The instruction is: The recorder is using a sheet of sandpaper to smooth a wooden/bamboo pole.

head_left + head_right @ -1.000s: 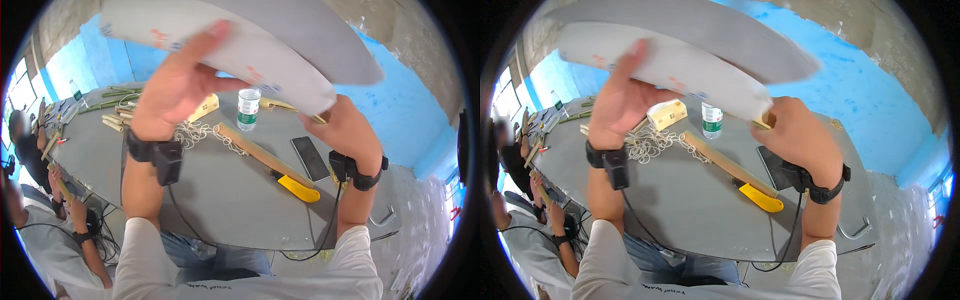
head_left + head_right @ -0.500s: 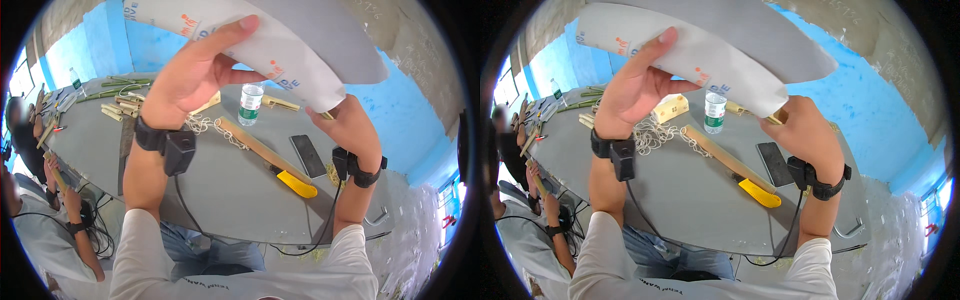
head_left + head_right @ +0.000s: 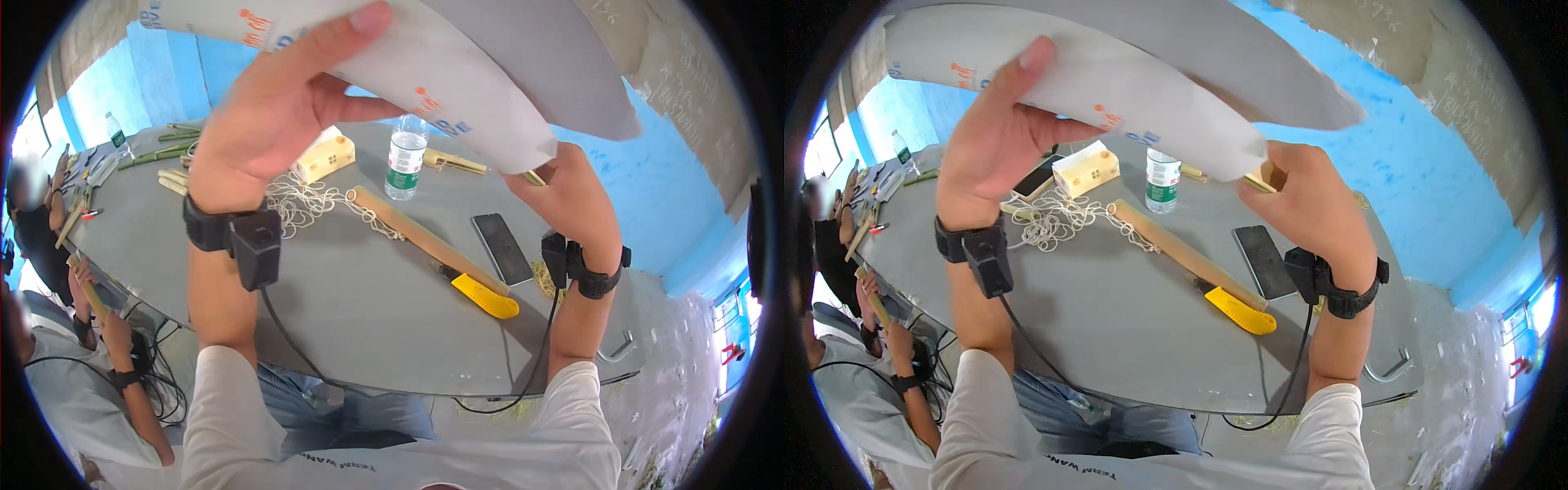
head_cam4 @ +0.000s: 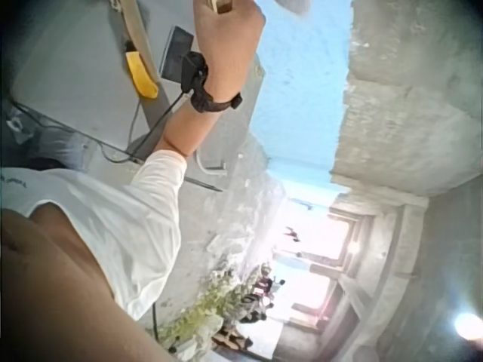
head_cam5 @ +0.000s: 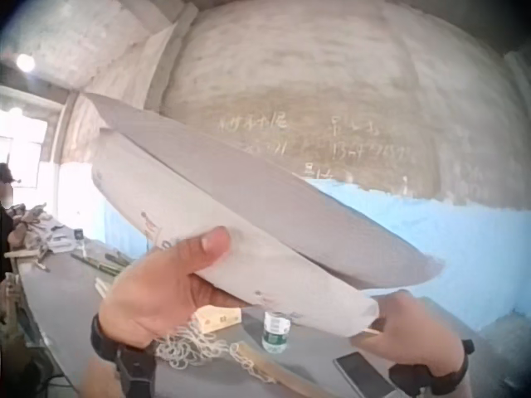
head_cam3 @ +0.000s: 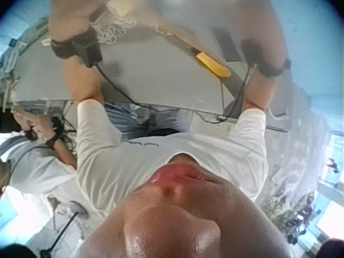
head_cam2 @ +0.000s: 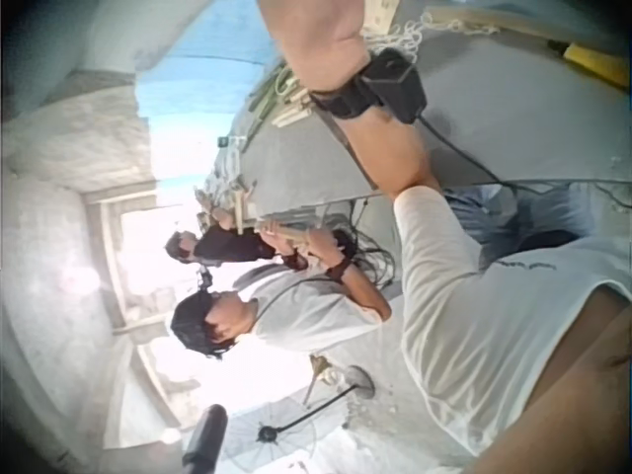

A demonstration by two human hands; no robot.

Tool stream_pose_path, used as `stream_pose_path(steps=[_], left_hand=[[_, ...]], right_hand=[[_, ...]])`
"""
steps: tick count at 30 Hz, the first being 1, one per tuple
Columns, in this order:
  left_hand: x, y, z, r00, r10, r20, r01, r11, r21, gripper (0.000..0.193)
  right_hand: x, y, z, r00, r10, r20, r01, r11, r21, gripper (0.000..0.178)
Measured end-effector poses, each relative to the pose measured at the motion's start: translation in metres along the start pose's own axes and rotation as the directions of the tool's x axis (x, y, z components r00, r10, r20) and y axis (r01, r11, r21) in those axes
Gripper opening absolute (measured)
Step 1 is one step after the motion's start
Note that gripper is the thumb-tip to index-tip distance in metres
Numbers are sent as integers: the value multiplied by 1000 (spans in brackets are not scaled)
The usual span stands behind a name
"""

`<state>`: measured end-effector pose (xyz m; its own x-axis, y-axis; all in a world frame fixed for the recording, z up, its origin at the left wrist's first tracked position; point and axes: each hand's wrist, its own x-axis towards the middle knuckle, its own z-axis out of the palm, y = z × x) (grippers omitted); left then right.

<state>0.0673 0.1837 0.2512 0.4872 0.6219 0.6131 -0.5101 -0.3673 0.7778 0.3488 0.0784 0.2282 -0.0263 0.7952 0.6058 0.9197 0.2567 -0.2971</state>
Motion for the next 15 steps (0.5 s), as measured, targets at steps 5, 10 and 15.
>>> stream_pose_path(steps=[5,10,15], left_hand=[[-8,16,-10,999,44,30,-46,998,44,50],[-7,16,-5,994,68,89,-71,997,32,51],[-10,24,19,994,42,102,-30,993,-114,62]], right_hand=[[2,-7,-2,997,-9,71,12,999,-35,35],[-2,-4,1,991,77,113,-77,997,2,33],[-4,-13,-8,993,46,107,-43,998,-37,32]])
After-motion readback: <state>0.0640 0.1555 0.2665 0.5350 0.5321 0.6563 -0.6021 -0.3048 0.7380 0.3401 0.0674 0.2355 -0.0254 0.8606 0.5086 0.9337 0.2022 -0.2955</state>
